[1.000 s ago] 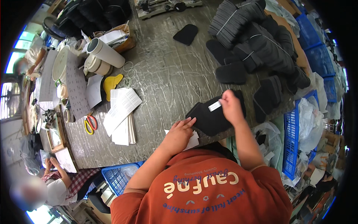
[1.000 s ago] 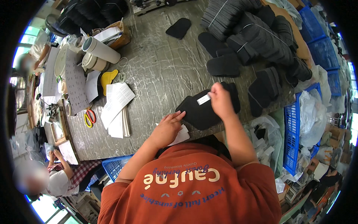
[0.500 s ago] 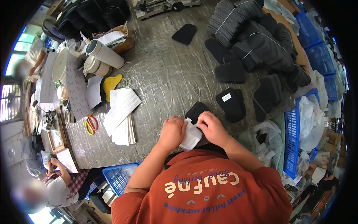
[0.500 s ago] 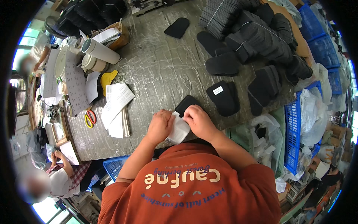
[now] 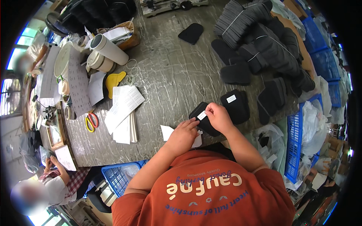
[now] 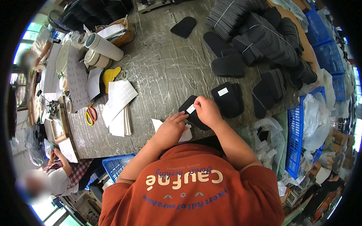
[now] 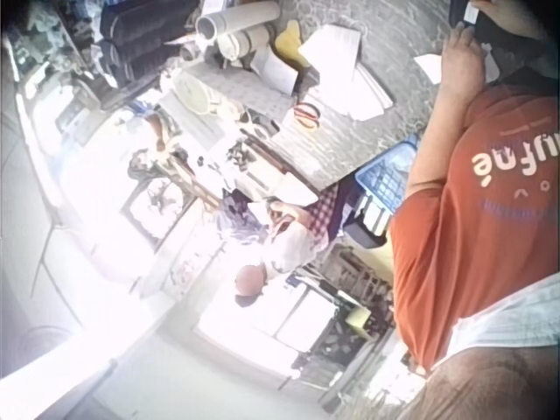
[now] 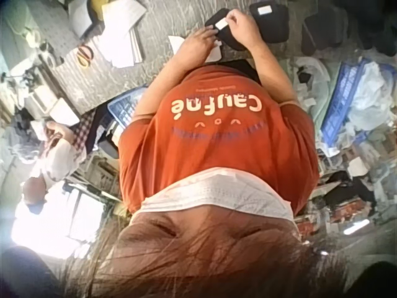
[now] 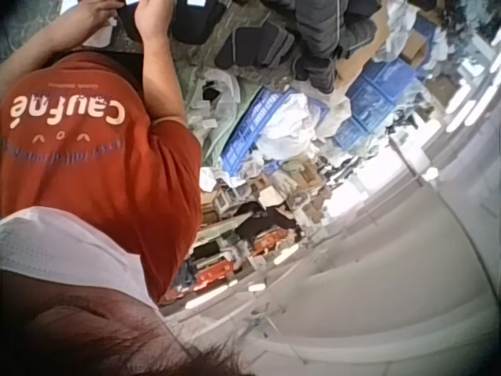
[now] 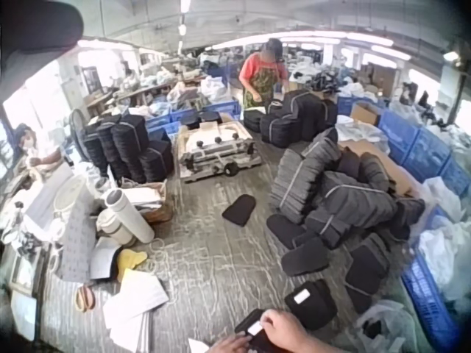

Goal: Organizing and labeling black padded shoe components on a worktable.

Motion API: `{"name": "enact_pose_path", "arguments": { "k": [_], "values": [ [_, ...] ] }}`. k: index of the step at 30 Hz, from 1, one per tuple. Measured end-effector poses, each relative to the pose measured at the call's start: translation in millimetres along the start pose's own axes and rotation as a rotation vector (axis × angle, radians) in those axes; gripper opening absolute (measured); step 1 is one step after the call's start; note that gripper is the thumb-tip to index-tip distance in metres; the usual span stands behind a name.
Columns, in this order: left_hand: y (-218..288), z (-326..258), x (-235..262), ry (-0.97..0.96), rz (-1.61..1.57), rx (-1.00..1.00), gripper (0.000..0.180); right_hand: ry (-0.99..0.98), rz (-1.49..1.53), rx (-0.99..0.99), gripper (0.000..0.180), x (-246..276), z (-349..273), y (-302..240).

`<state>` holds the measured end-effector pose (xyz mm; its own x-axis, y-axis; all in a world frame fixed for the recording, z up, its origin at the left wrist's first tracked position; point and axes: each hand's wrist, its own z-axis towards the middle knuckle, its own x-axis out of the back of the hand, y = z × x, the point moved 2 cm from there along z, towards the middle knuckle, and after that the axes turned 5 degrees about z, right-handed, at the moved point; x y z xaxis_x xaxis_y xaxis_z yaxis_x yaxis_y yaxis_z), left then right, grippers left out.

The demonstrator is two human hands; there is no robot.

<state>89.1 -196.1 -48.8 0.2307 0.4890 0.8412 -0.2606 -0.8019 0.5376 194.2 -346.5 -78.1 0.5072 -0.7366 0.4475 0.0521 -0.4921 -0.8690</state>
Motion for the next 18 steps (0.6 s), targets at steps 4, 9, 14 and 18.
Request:
{"name": "enact_pose_path", "arguments": {
  "k": [4,9,14,18],
  "values": [
    [-0.6,0.2,-3.2,0.008,0.012,0.005,0.017,0.010,-0.038,0.013,0.008,-1.9,0.5,0.1],
    [4.2,4.6,0.5,-0.025,0.091,-0.011,0.016,0.044,-0.064,0.071,0.007,-3.4,0.3,3.5],
    [3.5,4.8,-4.0,-0.051,0.185,0.007,0.016,0.101,0.057,0.022,0.012,-5.1,-0.4,5.3],
    [4.3,5.5,-4.1,-0.060,0.189,0.004,0.016,0.129,-0.028,-0.061,0.018,-6.0,1.1,3.7]
  ]
}}
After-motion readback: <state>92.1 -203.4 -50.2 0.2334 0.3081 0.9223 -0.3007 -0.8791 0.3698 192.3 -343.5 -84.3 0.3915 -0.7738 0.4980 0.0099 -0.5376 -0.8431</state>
